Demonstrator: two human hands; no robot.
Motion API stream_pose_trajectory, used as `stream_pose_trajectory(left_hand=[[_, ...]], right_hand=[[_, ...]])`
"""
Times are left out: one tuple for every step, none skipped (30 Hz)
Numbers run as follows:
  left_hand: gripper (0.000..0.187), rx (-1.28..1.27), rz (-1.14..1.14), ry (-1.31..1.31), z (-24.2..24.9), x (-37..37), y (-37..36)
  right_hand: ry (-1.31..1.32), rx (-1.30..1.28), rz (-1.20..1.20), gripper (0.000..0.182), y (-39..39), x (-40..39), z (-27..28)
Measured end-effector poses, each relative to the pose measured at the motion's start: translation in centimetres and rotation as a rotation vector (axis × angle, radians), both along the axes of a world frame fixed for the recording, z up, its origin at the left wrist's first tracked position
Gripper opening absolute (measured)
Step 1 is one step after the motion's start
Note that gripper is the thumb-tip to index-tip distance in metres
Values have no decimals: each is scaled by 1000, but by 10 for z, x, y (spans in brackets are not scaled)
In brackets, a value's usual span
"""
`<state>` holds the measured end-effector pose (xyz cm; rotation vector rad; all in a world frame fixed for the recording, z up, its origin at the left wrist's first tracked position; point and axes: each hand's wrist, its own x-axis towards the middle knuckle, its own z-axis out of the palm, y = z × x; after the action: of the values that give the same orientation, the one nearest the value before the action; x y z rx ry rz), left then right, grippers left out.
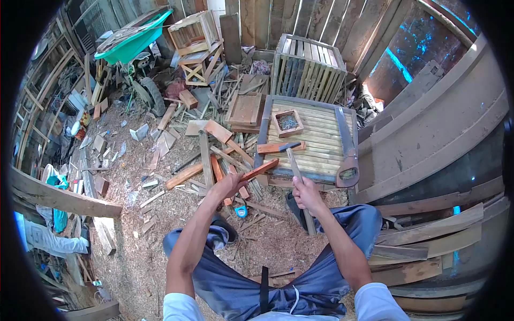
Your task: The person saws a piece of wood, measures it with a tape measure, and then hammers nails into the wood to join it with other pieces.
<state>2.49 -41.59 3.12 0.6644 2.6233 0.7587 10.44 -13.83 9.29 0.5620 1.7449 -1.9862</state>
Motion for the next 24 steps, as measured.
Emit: stream_pose_trajectory(left_hand=[[32, -6, -7, 22, -3, -2, -1], [32, -12, -13, 34, -7, 0, -3], [30, 10, 13, 40, -5, 3, -2], [29, -33, 9, 64, -5, 1, 0], [28, -75, 5, 86, -4, 2, 1], [28, -55, 7, 99, -6, 2, 0], [27, -34, 8, 114, -8, 2, 0], [27, -12, 9, 131, -9, 1, -1], [26, -37, -8, 127, -8, 1, -1], [26, -60, -28, 124, -6, 0, -1], [25, -82, -49, 124, -5, -3, -1], [25, -49, -67, 165, -9, -4, -4], [25, -60, -50, 155, -9, -4, -2], [26, -71, -29, 143, -8, -4, -1], [26, -83, -7, 128, -8, -1, 0], [26, -74, -2, 120, -3, 2, 1], [26, -72, 4, 112, 0, 4, 3], [26, -71, 10, 108, 1, 4, 2], [26, -72, 16, 104, 2, 4, 1], [26, -65, 13, 114, 4, 5, 0], [26, -56, 7, 125, 4, 4, 0], [26, -42, -1, 137, 3, 3, 2], [26, -41, -5, 139, 2, 3, 3], [27, -43, -10, 145, 1, 0, 1]], right_hand=[[35, -10, -45, 27, 1, -2, 3], [60, -21, -89, 28, 4, -5, 5], [84, -31, -133, 30, 7, -5, 4], [159, -35, -154, 35, 12, -8, 0], [169, -38, -217, 35, 10, -7, -3], [183, -41, -280, 34, 8, -6, -5], [200, -42, -342, 34, 5, -7, -8], [242, 143, -337, 35, 0, -6, -29], [245, 312, -159, 35, -2, -4, -58], [245, 482, 18, 36, -2, -2, -88], [209, 512, 84, 36, -1, -2, -87], [176, 542, 153, 37, -1, -1, -86], [110, 430, 113, 37, -5, 2, -56], [44, 317, 78, 37, -9, 3, -31], [49, 196, 10, 37, -8, 2, -17], [53, 76, -58, 37, -2, 0, -6], [59, -45, -124, 37, 4, -2, -1], [66, -70, -196, 39, 10, -6, -5], [73, 4, -176, 38, 7, -7, -13], [80, 79, -160, 36, 3, -4, -21], [87, 156, -148, 35, -1, -1, -30], [82, 357, 55, 34, -8, 1, -36], [-32, 305, 64, 33, -14, 7, -41], [-26, 268, 72, 34, -10, 6, -35]])
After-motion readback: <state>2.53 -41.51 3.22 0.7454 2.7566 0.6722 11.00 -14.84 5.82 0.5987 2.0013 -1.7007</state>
